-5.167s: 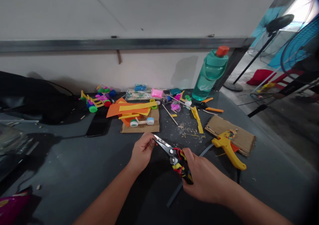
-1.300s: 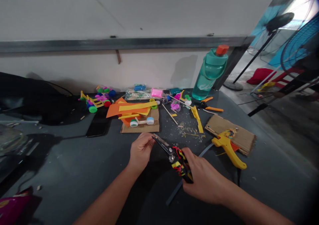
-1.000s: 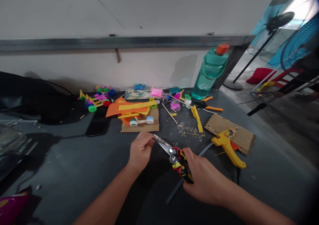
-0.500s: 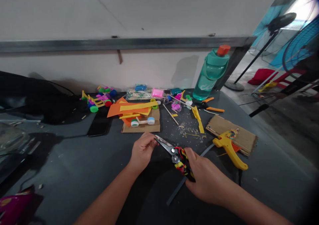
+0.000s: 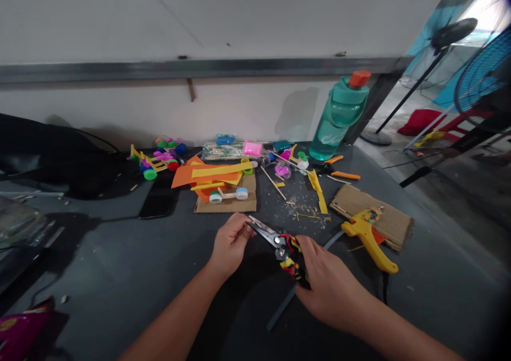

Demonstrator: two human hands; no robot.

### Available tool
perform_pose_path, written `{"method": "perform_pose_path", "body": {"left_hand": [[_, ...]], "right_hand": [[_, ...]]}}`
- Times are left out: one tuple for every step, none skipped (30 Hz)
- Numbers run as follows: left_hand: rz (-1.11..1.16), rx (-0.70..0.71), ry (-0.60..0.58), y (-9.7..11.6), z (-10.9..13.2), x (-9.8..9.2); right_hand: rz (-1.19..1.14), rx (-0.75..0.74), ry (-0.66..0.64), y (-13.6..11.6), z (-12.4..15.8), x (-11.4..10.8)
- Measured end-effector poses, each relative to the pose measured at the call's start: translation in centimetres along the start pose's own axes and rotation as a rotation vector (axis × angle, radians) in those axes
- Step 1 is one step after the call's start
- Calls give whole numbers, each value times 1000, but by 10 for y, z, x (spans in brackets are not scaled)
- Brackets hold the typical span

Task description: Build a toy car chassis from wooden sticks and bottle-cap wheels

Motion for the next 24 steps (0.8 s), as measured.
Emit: {"method": "perform_pose_path", "body": {"left_hand": [[-7, 4, -7, 0, 0, 1], [-14, 7, -14, -1, 1, 2], [-20, 10, -20, -1, 1, 2], [-25, 13, -25, -1, 1, 2], [-27, 14, -32, -1, 1, 3], [-26, 13, -38, -1, 0, 3], [-23, 9, -44, -1, 0, 3], [-18, 3, -49, 0, 0, 3], [-10, -6, -53, 0, 0, 3], [0, -16, -60, -1, -1, 4], [14, -25, -69, -1, -1, 5], [31, -35, -79, -2, -1, 5], [51, -47, -90, -3, 0, 7], [73, -62, -103, -5, 0, 8], [97, -80, -115, -7, 0, 9], [120, -97, -128, -9, 1, 10], [140, -113, -140, -12, 1, 11], [155, -126, -151, -14, 1, 12], [167, -135, -159, -15, 1, 13], [177, -139, -165, -16, 1, 13], [185, -142, -171, -17, 1, 13], [195, -144, -175, -17, 1, 13], [205, -146, -179, -17, 1, 13], [214, -147, -184, -17, 0, 13]], "right_hand": [[-1, 4, -4, 0, 0, 1], [-2, 9, -8, 1, -1, 1], [-4, 13, -15, 1, -1, 2], [-9, 18, -22, 1, -1, 2], [-15, 23, -27, 2, -1, 2], [-23, 27, -34, 2, -1, 3], [-29, 29, -38, 1, -1, 3], [-32, 30, -42, 1, 0, 3], [-35, 32, -45, 1, 0, 2], [-37, 35, -48, 1, 0, 2], [-38, 38, -51, 1, 0, 2], [-42, 41, -55, 1, 0, 2], [-48, 42, -61, 1, 0, 3], [-56, 39, -67, 0, 0, 3], [-62, 34, -71, 0, 0, 3], [-68, 28, -75, 0, -1, 3], [-74, 25, -79, 0, -1, 2], [-79, 25, -82, 0, -1, 2], [-82, 27, -85, 0, -1, 2], [-84, 30, -89, 1, -1, 2], [-85, 33, -94, 1, -1, 2], [-84, 35, -99, 1, -1, 1], [-81, 38, -104, 1, -1, 1], [-79, 39, -110, 2, -1, 2]]}}
Point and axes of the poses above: each hand's wrist, its own z-axis away from the middle knuckle, its own x-axis out of the palm, y = z × x, the point moved 8 cm from there along -z, towards the middle knuckle, and after that the axes turned 14 degrees about -z, right-handed, at the moved point
